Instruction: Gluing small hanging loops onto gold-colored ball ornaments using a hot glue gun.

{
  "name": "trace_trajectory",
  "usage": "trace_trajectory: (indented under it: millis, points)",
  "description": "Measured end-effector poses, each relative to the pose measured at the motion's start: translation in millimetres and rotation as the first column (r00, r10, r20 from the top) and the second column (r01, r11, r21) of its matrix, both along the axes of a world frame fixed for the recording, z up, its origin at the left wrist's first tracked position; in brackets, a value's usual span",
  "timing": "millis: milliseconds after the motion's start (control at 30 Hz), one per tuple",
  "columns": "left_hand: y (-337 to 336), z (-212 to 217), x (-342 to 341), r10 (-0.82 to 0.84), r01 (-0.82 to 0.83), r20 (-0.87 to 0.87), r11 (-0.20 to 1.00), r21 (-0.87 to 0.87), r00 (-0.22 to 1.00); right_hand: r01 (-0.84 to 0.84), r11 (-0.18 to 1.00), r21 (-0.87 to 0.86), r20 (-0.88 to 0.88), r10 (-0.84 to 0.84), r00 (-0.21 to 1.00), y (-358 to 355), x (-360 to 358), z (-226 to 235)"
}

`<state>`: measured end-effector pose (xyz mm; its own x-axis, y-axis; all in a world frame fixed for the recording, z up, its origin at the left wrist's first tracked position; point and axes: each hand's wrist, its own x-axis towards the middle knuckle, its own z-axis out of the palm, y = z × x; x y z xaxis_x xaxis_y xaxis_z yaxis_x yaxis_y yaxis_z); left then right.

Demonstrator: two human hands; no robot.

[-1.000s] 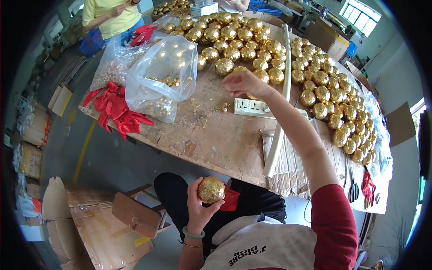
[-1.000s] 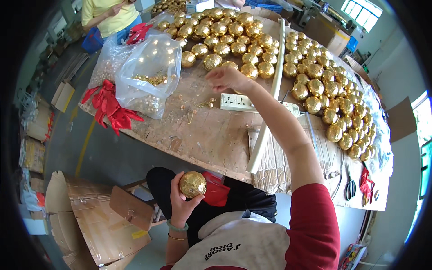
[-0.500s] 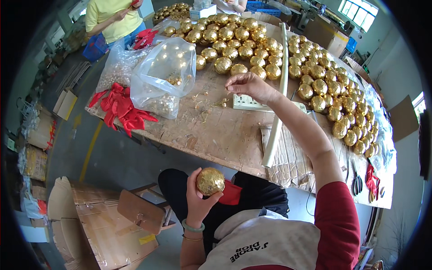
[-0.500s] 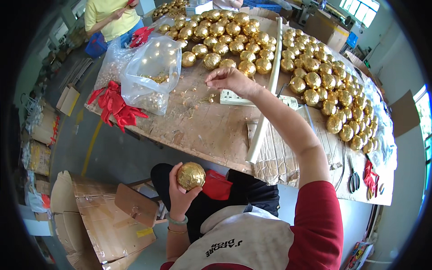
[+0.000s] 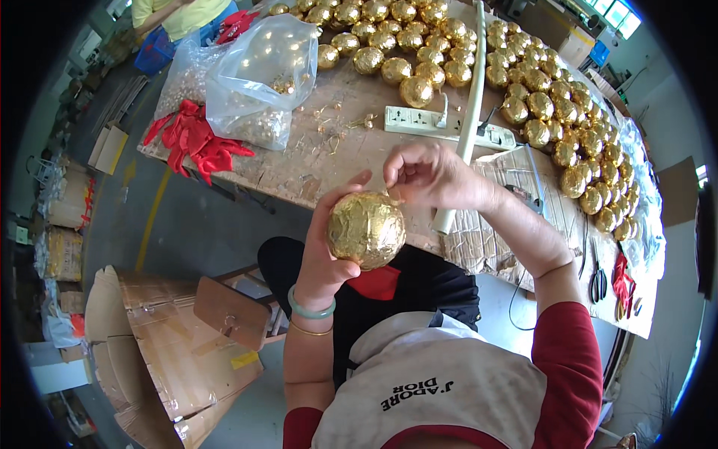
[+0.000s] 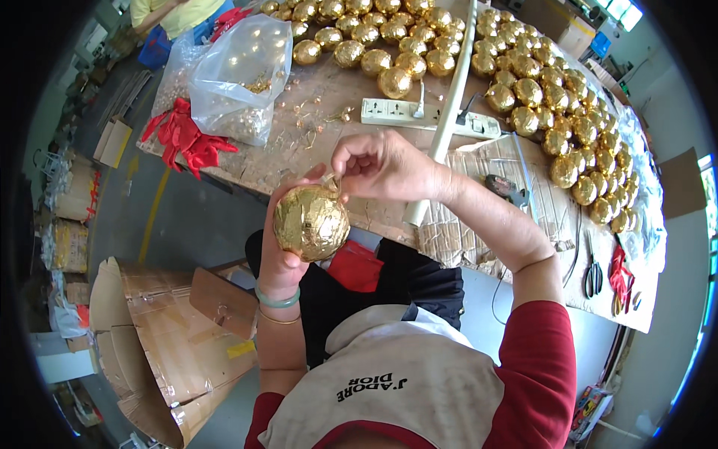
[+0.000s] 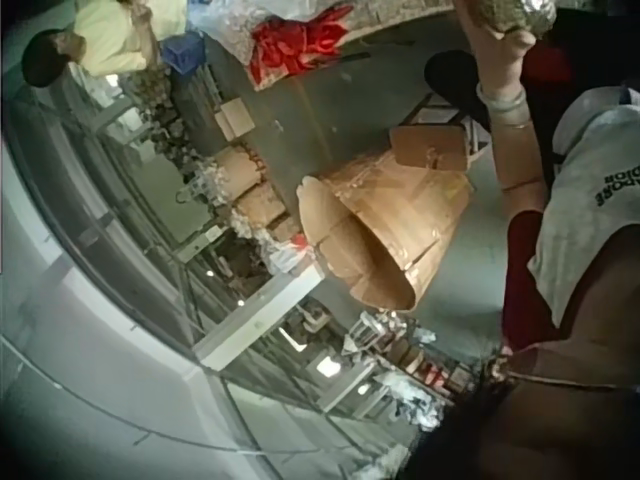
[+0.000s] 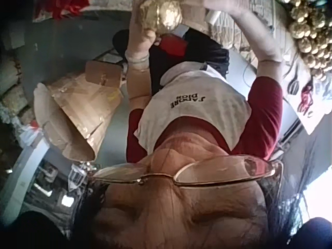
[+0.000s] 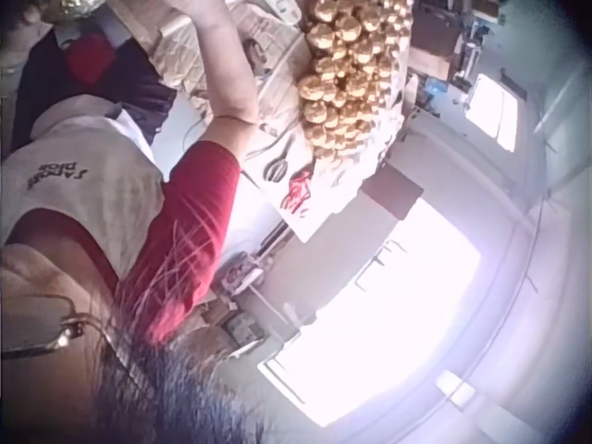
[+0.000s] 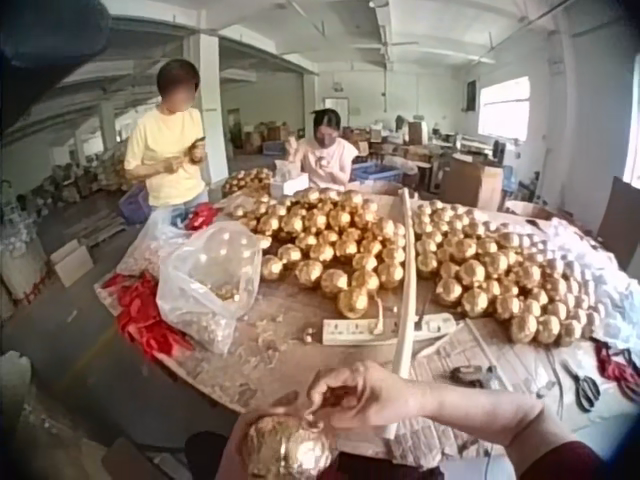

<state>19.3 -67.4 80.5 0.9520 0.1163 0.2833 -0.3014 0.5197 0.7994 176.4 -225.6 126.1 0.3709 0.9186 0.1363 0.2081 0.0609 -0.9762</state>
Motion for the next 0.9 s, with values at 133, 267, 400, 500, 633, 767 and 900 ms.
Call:
trace_trajectory:
  millis: [133,267,400,500,633,767,900]
  points:
    - [-7,-4,0,-0.036,0.038,0.039,0.998,-0.045,0.999,0.076,0.996,0.037,0.285,-0.084,0.955,-12,-20,8]
    - [-11,-14,-4,-0.131,0.152,0.101,0.959,-0.24,0.986,0.01,0.98,0.199,0.342,-0.079,0.936,-17,-21,-4]
    - [-14,-22,-1,-0.193,0.237,0.15,0.887,-0.395,0.97,-0.062,0.947,0.315,0.096,0.033,0.995,-16,-18,-14]
    - [-12,-28,4,-0.235,0.315,0.215,0.786,-0.532,0.948,-0.052,0.961,0.273,-0.195,0.108,0.975,-13,-18,-16]
    - [-7,-20,0,-0.183,0.208,0.1,0.897,-0.391,0.978,-0.148,0.962,0.23,-0.317,0.218,0.923,-18,-5,-5]
    - [-6,-14,-5,-0.227,0.249,0.115,0.937,-0.245,0.967,-0.184,0.983,0.016,-0.353,0.178,0.918,-17,-8,-18]
    - [0,-20,-18,-0.256,0.266,0.085,0.952,-0.152,0.963,-0.253,0.964,-0.082,-0.662,0.137,0.737,-22,-21,-32]
